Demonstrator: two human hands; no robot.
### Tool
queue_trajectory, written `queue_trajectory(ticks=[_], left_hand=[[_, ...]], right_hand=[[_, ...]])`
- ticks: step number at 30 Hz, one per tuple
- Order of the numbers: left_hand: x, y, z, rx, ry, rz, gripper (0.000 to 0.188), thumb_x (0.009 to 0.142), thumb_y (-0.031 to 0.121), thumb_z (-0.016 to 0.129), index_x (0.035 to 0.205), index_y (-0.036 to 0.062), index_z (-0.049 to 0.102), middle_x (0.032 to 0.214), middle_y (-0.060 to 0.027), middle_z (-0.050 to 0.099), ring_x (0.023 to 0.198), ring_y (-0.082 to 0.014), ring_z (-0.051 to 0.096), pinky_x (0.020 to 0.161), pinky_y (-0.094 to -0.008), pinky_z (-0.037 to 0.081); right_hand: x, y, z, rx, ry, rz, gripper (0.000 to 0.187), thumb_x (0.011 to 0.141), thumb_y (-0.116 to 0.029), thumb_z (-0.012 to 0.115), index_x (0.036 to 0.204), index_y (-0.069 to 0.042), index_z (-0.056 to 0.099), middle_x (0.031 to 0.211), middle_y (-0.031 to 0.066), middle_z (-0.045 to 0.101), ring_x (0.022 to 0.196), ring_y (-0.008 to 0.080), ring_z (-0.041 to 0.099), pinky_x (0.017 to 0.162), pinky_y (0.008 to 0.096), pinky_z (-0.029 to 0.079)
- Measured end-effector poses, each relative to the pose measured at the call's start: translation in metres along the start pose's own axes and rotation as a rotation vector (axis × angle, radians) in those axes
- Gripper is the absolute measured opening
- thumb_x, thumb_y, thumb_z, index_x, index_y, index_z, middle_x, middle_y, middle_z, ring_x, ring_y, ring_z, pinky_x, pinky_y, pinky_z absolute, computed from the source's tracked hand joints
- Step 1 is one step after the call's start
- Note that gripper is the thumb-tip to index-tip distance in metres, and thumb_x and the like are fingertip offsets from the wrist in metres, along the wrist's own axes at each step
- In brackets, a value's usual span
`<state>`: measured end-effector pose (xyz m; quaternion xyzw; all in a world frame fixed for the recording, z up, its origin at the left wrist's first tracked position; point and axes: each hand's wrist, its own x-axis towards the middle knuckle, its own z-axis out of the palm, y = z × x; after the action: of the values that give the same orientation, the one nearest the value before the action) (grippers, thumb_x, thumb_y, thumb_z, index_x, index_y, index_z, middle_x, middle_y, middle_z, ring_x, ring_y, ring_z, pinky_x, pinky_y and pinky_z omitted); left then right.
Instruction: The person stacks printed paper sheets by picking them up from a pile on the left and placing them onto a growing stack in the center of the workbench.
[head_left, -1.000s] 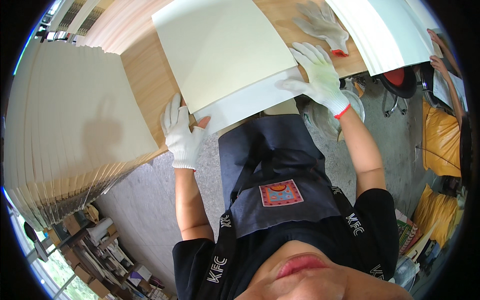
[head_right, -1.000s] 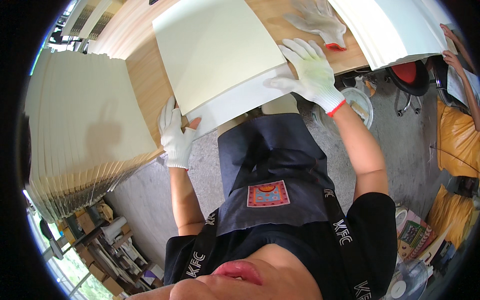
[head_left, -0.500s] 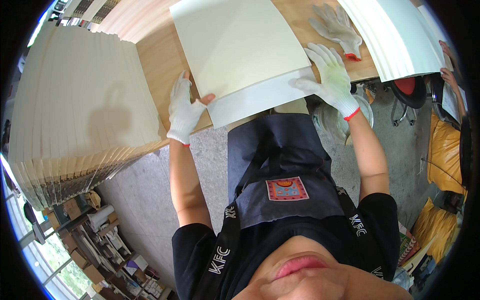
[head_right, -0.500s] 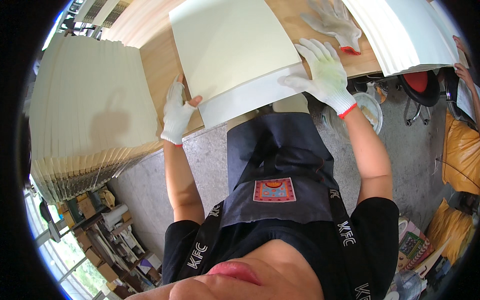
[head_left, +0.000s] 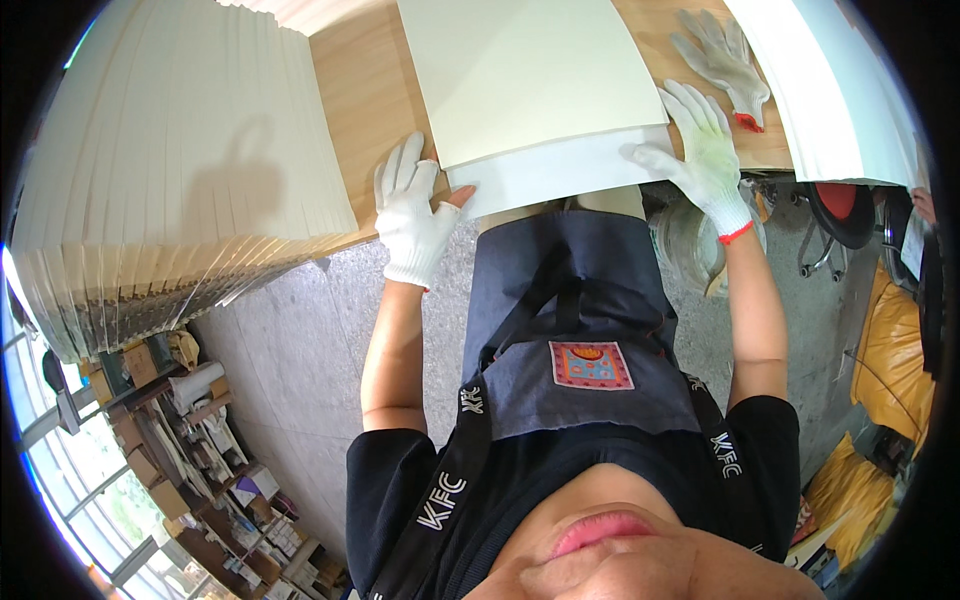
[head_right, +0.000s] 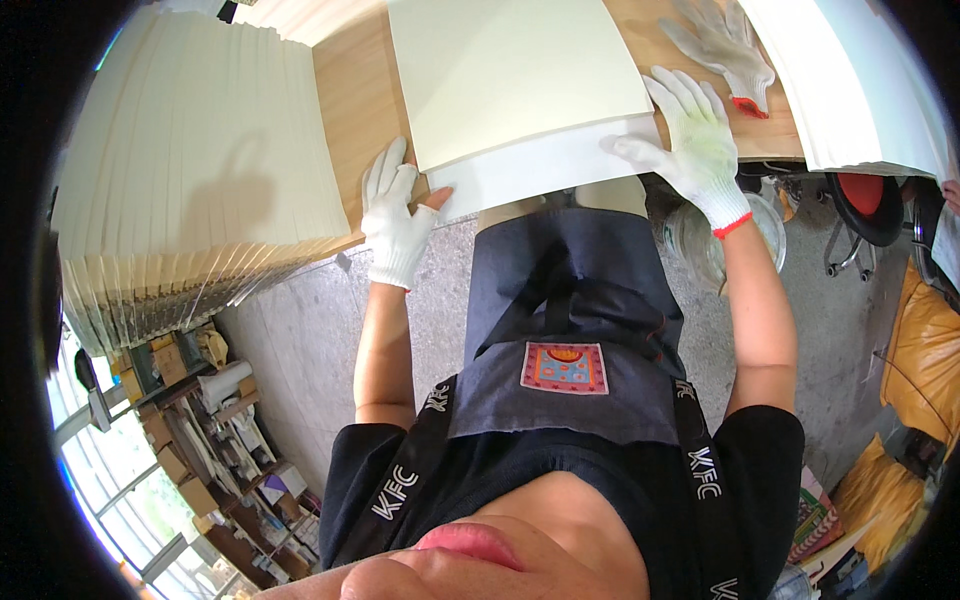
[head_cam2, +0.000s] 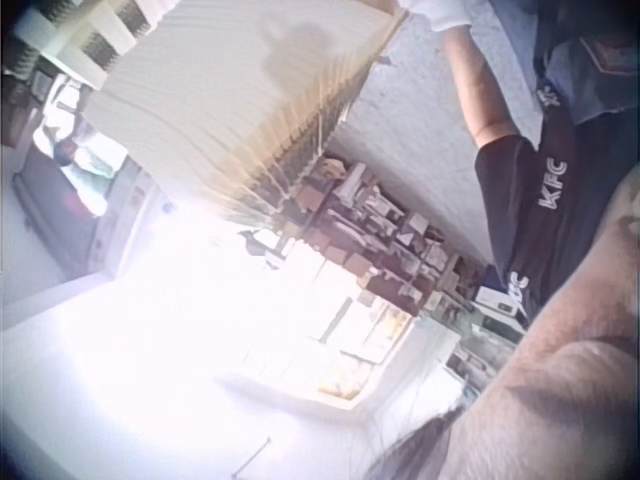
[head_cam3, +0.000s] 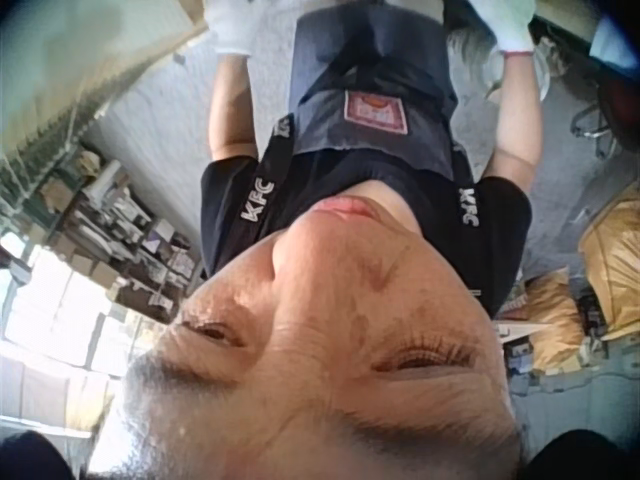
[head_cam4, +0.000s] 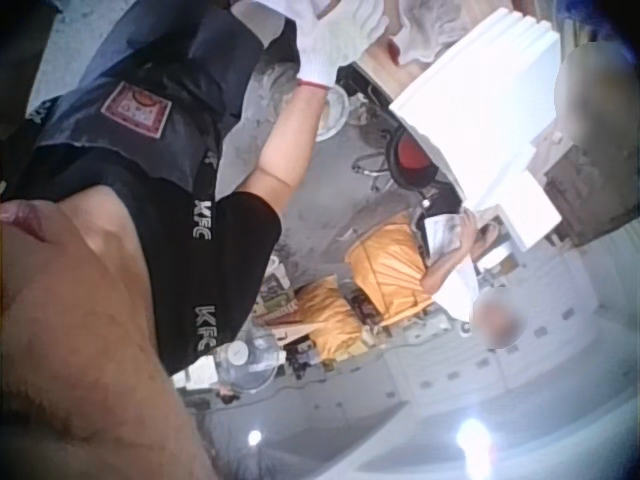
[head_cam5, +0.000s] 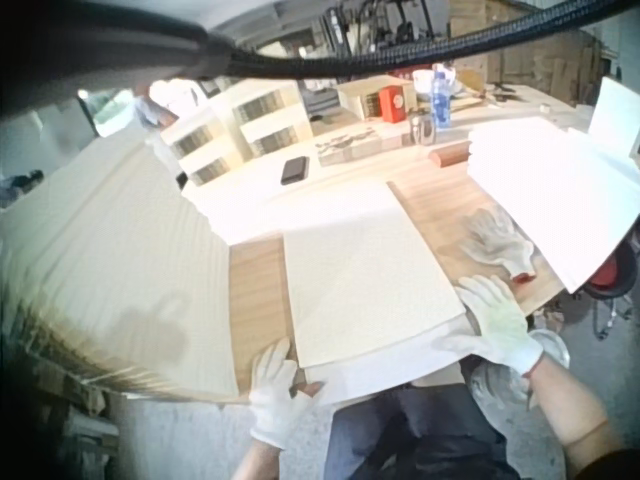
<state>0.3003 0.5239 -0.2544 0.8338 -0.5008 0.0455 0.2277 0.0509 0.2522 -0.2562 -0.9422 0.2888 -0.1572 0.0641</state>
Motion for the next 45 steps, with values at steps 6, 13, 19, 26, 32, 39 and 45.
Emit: queue_trajectory(ticks=[6, 13, 19, 26, 32, 39, 45], left_hand=[[0.000, 0.000, -0.001, 0.066, -0.044, 0.019, 0.049, 0.075, 0.031, 0.080, 0.108, -0.0012, 0.064, 0.144, -0.0192, 0.050, 0.134, -0.0373, 0.043, 0.113, -0.0477, 0.031], [-0.002, 0.000, 0.001, 0.025, -0.024, 0.023, 0.048, 0.076, 0.028, 0.079, 0.109, -0.0020, 0.063, 0.145, -0.0181, 0.049, 0.133, -0.0386, 0.042, 0.113, -0.0459, 0.033], [-0.003, -0.003, 0.000, 0.053, -0.038, 0.043, 0.051, 0.075, 0.029, 0.079, 0.112, -0.0010, 0.062, 0.144, -0.0184, 0.050, 0.132, -0.0401, 0.042, 0.112, -0.0463, 0.034], [0.018, 0.042, -0.019, -0.048, -0.038, 0.214, 0.074, 0.054, 0.022, 0.092, 0.120, 0.0114, 0.062, 0.124, -0.0078, 0.061, 0.115, -0.0324, 0.055, 0.096, -0.0428, 0.047], [0.034, 0.056, -0.020, 0.017, -0.205, 0.171, 0.074, 0.052, 0.026, 0.092, 0.119, 0.0142, 0.063, 0.113, -0.0076, 0.064, 0.104, -0.0323, 0.059, 0.089, -0.0426, 0.050], [0.033, 0.055, -0.027, 0.071, -0.205, 0.286, 0.063, 0.063, 0.027, 0.087, 0.119, 0.0153, 0.063, 0.113, -0.0030, 0.066, 0.105, -0.0296, 0.062, 0.086, -0.0404, 0.052], [0.037, 0.047, -0.039, -0.137, -0.157, 0.234, 0.053, 0.073, 0.025, 0.081, 0.119, 0.0067, 0.062, 0.126, -0.0112, 0.061, 0.119, -0.0327, 0.056, 0.097, -0.0391, 0.048]], right_hand=[[0.000, 0.003, 0.005, -0.053, 0.057, -0.050, 0.084, 0.081, -0.067, 0.065, 0.139, -0.007, 0.053, 0.147, 0.0120, 0.049, 0.139, 0.0289, 0.041, 0.118, 0.0451, 0.024], [-0.001, 0.005, 0.005, -0.030, 0.082, -0.045, 0.087, 0.078, -0.069, 0.066, 0.137, -0.006, 0.055, 0.145, 0.0116, 0.051, 0.137, 0.0292, 0.042, 0.117, 0.0451, 0.027], [-0.001, 0.004, 0.006, -0.014, 0.076, -0.031, 0.086, 0.078, -0.069, 0.066, 0.137, -0.007, 0.054, 0.146, 0.0109, 0.050, 0.139, 0.0291, 0.041, 0.118, 0.0446, 0.027], [-0.003, 0.002, 0.006, -0.033, 0.107, -0.034, 0.086, 0.078, -0.070, 0.065, 0.137, -0.008, 0.054, 0.145, 0.0103, 0.051, 0.138, 0.0283, 0.042, 0.117, 0.0439, 0.028], [-0.004, 0.012, 0.010, 0.035, 0.145, -0.072, 0.077, 0.084, -0.062, 0.064, 0.138, -0.009, 0.053, 0.145, 0.0108, 0.050, 0.137, 0.0275, 0.043, 0.117, 0.0438, 0.028], [0.026, -0.017, -0.028, 0.156, 0.055, -0.348, 0.048, 0.093, -0.050, 0.058, 0.125, -0.015, 0.066, 0.131, 0.0077, 0.062, 0.124, 0.0272, 0.052, 0.104, 0.0401, 0.039], [0.072, -0.021, -0.029, 0.122, -0.376, -0.218, 0.035, 0.100, -0.036, 0.048, 0.109, -0.015, 0.074, 0.116, 0.0065, 0.069, 0.111, 0.0327, 0.058, 0.099, 0.0414, 0.044]])
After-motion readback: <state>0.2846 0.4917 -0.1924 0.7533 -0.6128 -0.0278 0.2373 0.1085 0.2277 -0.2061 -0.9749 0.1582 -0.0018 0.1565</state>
